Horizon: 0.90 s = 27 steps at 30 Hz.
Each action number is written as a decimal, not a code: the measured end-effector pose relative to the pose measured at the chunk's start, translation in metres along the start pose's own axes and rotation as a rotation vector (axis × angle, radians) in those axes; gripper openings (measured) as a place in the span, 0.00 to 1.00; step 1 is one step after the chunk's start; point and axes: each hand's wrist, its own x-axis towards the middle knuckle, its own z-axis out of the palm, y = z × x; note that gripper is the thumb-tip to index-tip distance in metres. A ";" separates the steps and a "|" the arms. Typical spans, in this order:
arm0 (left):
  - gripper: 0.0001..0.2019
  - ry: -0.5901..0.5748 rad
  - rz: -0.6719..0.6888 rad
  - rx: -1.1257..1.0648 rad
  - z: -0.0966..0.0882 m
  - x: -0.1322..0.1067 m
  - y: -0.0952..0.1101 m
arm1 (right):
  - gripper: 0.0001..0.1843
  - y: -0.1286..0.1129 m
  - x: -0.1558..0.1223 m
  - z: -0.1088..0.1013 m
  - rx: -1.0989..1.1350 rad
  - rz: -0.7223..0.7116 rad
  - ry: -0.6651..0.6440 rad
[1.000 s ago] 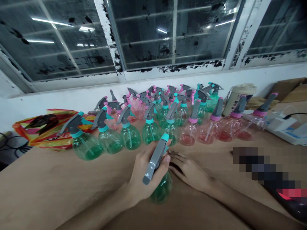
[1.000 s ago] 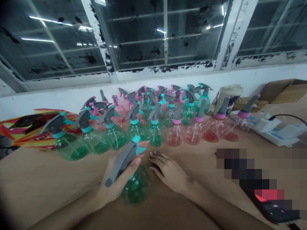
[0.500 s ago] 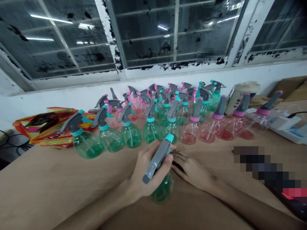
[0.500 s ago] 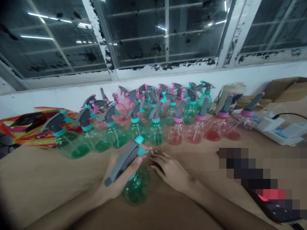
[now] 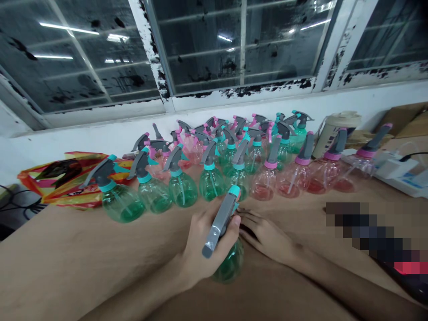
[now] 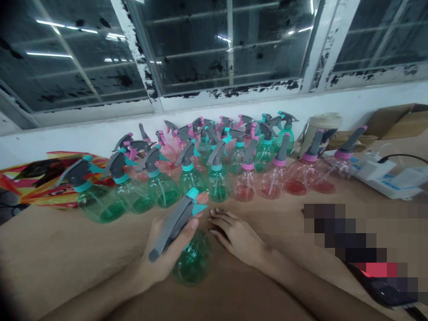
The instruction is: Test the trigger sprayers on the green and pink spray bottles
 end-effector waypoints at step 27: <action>0.07 -0.050 -0.025 -0.039 -0.004 0.003 0.004 | 0.17 -0.002 0.001 -0.002 0.013 0.015 0.002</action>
